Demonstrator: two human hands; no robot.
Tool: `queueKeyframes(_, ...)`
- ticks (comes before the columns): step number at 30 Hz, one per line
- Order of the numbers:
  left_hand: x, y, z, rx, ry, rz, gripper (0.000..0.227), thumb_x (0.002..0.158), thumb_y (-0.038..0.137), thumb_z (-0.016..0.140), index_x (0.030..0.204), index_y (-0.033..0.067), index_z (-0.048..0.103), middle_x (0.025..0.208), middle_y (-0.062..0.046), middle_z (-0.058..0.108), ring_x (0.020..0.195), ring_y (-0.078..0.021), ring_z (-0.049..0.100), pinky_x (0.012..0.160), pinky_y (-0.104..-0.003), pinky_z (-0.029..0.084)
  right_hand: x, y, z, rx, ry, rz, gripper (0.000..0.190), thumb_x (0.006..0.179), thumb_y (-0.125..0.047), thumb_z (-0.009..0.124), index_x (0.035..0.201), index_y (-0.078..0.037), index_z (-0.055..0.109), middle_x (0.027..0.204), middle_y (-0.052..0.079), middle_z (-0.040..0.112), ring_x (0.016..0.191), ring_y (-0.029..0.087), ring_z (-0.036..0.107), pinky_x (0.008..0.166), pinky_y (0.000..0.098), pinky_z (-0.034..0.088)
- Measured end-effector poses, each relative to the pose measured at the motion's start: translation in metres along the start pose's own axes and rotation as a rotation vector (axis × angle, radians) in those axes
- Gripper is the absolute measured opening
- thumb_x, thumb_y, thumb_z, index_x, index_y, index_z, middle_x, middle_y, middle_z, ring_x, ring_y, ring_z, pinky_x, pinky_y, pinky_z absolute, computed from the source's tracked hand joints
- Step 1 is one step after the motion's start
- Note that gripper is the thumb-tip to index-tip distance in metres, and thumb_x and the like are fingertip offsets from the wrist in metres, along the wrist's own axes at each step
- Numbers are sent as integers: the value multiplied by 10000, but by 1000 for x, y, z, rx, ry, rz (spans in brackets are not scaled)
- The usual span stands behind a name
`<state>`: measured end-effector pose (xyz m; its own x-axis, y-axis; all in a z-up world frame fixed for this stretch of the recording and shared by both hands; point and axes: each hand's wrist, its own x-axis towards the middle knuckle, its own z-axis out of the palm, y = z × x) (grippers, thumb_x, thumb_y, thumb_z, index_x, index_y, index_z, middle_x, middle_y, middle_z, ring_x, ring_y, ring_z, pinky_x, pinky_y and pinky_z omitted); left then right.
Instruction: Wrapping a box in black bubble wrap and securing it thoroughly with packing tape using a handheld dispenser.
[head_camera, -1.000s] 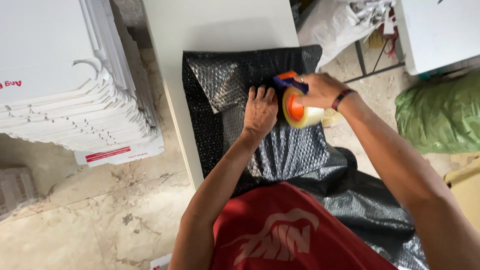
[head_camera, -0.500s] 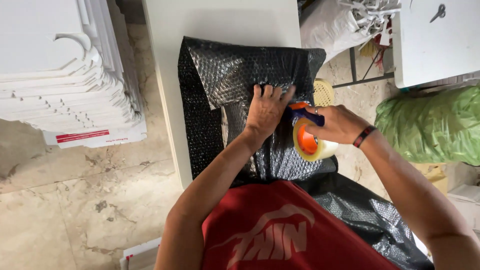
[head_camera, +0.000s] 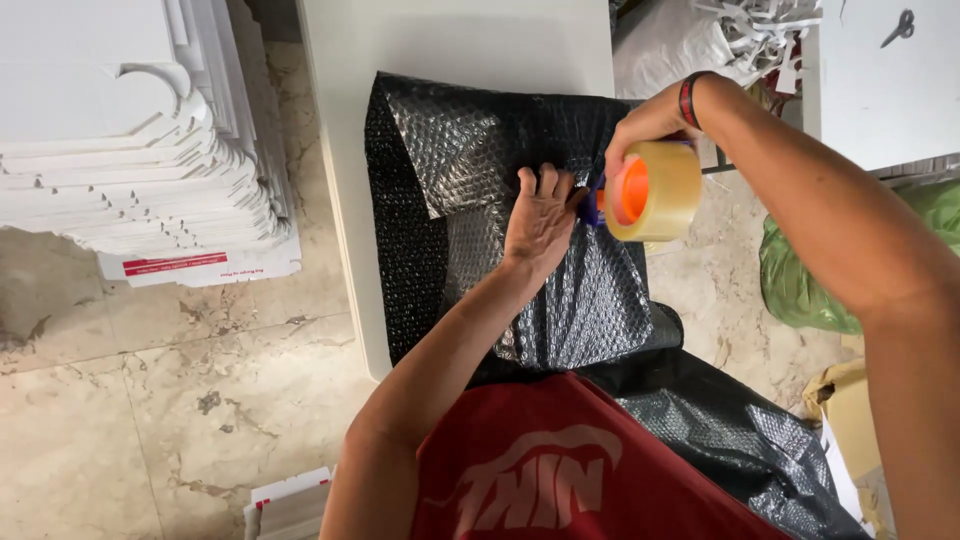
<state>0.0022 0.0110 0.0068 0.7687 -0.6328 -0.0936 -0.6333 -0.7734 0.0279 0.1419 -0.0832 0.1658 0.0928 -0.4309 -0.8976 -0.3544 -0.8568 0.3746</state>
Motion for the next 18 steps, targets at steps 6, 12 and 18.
queueKeyframes(6, 3, 7, 3, 31, -9, 2, 531, 1072, 257, 334, 1598, 319, 288, 1386, -100, 470, 1315, -348, 416, 1047, -561, 353, 36, 59, 10, -68, -105, 66, 532, 828, -453, 710, 1020, 43, 723, 792, 204, 716, 637, 358, 701, 500, 323, 488)
queueKeyframes(12, -9, -2, -24, 194, -24, 44, 624, 1010, 331, 452, 1606, 275, 274, 1689, -151, 174, 1515, -393, 258, 1146, -686, 278, -14, 129, 27, 337, -3, 22, 651, 796, -227, 698, 1388, 32, 621, 1347, 254, 656, 1218, 421, 630, 1067, 479, 472)
queueKeyframes(18, -3, -1, 0, 246, -9, 370, 610, 1058, 289, 407, 1578, 22, 233, 1652, -198, 204, 1530, -380, 205, 1261, -654, 138, 128, 282, 51, 415, -83, -912, 413, 908, -342, 714, 739, 26, 795, 485, 86, 669, 353, 179, 589, 395, 281, 507)
